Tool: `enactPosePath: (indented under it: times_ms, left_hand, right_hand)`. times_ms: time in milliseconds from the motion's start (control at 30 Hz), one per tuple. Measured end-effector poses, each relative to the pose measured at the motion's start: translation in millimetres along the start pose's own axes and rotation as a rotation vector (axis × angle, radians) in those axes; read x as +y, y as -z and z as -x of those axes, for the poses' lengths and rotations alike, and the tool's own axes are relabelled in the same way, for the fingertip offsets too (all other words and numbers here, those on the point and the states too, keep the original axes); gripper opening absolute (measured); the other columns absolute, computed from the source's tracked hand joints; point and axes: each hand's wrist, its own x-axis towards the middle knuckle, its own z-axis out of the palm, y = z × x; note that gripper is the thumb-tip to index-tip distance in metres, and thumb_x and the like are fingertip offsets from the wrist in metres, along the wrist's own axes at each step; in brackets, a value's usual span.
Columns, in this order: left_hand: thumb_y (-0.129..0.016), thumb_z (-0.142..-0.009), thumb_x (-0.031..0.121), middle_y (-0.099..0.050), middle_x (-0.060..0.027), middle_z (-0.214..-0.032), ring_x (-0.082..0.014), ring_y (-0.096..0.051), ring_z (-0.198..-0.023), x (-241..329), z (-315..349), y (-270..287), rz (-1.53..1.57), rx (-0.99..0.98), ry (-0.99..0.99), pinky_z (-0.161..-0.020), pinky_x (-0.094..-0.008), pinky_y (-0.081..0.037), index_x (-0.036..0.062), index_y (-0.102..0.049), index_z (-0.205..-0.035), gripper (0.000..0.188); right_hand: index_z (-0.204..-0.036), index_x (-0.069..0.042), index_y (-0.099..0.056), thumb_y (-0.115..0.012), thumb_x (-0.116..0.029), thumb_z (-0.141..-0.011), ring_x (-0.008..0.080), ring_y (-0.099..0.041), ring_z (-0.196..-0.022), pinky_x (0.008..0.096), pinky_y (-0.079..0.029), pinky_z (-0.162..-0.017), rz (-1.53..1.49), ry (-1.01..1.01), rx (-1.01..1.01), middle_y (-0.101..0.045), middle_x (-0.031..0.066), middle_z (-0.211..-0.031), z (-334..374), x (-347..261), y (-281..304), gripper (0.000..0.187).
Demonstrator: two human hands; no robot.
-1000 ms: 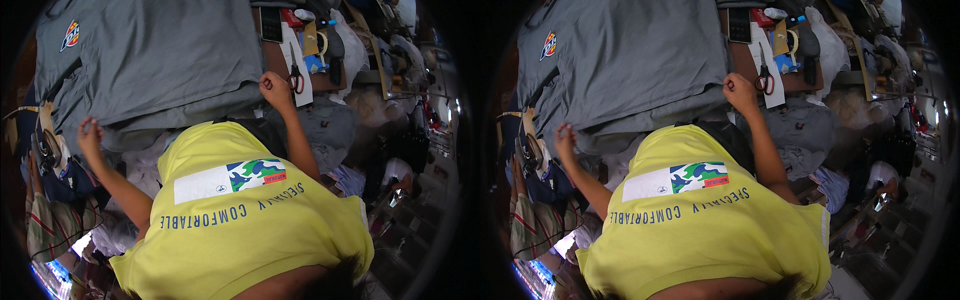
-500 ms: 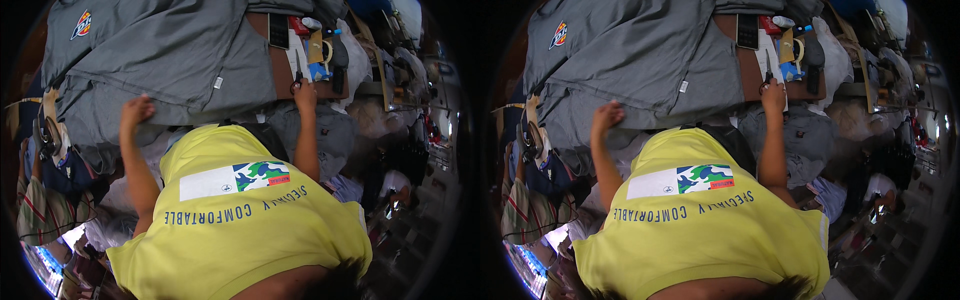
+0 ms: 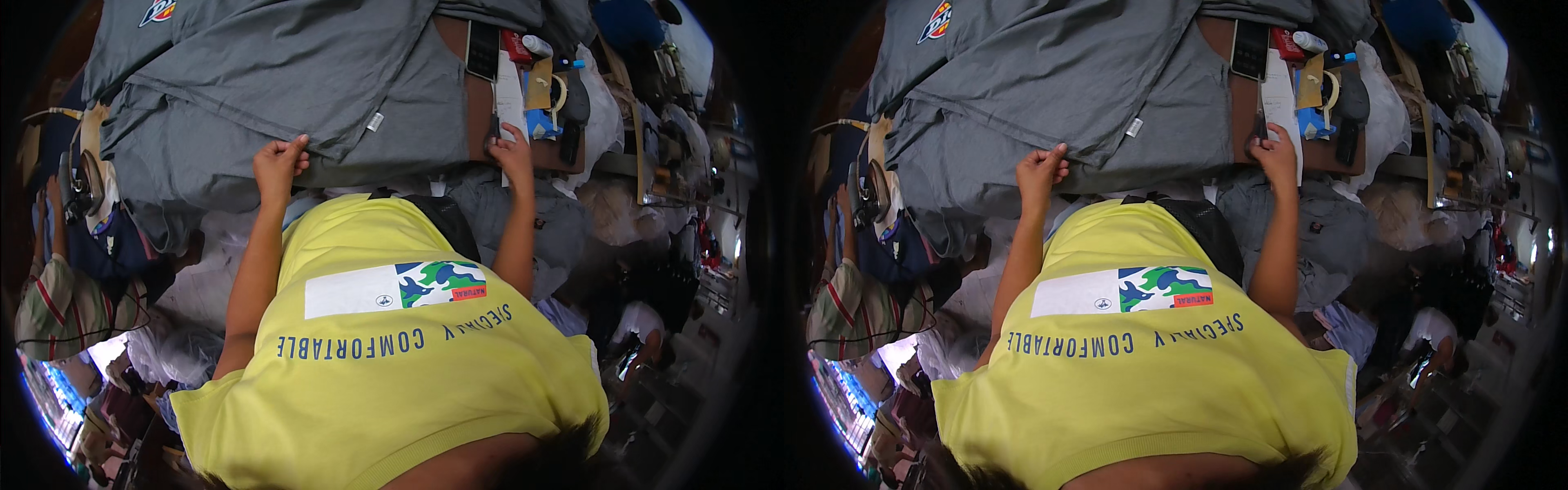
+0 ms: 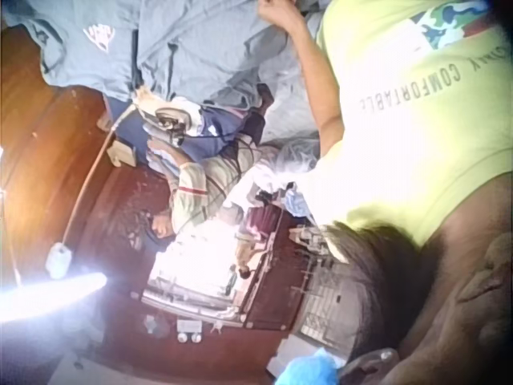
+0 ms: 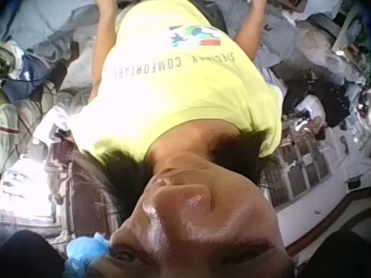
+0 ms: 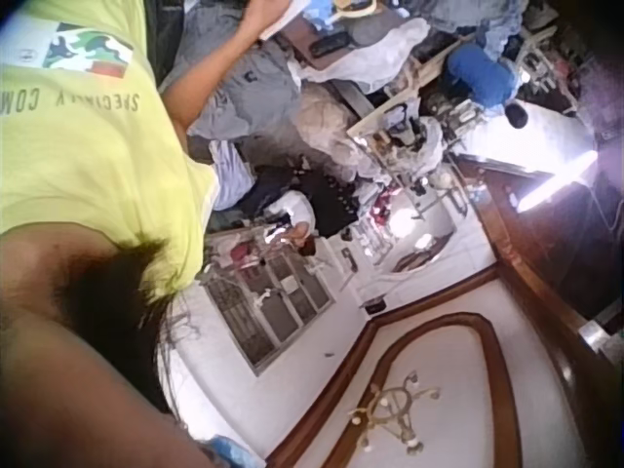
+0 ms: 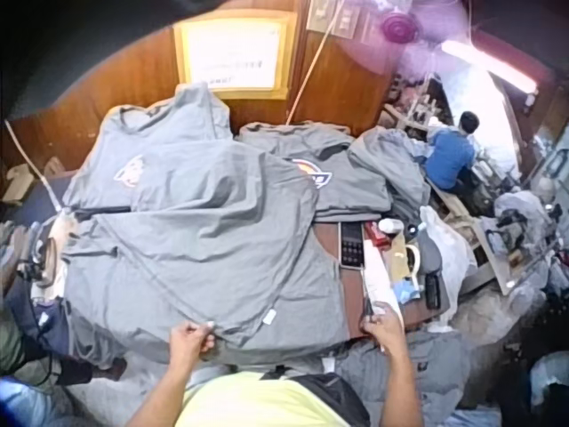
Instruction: The person trims loose threads from t-shirts using scissors and folds the shirts before stacking them on a table.
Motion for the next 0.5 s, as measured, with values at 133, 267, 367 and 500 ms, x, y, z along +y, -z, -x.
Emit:
enactPosePath:
  times_ms: [133,267,367,500]
  left_hand:
    - [-0.067,-0.076,0.023,-0.057,-0.0030,-0.070,-0.0094,-0.055,-0.063,-5,1,-5,0.270,-0.017,-0.104,-0.056,-0.0212,-0.045,0.0059,-0.052,-0.073,0.023]
    - [-0.067,-0.076,0.024,-0.053,-0.0005,-0.078,-0.0107,-0.052,-0.076,11,10,-21,0.659,-0.218,0.123,-0.065,-0.0269,-0.046,0.0084,-0.050,-0.074,0.023]
    - [-0.068,-0.074,0.016,-0.054,-0.0021,-0.070,-0.0096,-0.050,-0.065,-3,14,-32,0.157,-0.239,0.076,-0.067,-0.0254,-0.043,0.0024,-0.053,-0.077,0.021]
    - [-0.066,-0.073,0.008,-0.058,-0.0064,-0.076,-0.0112,-0.055,-0.072,-8,14,-32,0.016,-0.306,0.024,-0.064,-0.0229,-0.044,-0.0027,-0.054,-0.083,0.020]
  right_hand:
    - [-0.114,0.001,-0.045,-0.071,-0.011,-0.068,0.0117,-0.058,-0.064,0.0217,-0.043,-0.061,0.141,0.112,-0.116,-0.063,0.0092,-0.075,17,-18,-39,0.054]
    - [-0.116,0.001,-0.043,-0.069,-0.009,-0.070,0.0121,-0.059,-0.068,0.0219,-0.044,-0.060,-0.031,0.140,-0.239,-0.063,0.0095,-0.074,34,-20,-69,0.053]
    - [-0.116,-0.001,-0.043,-0.062,0.001,-0.074,0.0130,-0.060,-0.072,0.0223,-0.046,-0.060,-0.228,0.124,-0.402,-0.062,0.0113,-0.083,49,-32,-88,0.046]
    - [-0.113,-0.001,-0.045,-0.059,0.006,-0.074,0.0086,-0.057,-0.073,0.0185,-0.043,-0.064,-0.164,0.265,-0.521,-0.061,0.0081,-0.087,59,-28,-98,0.042]
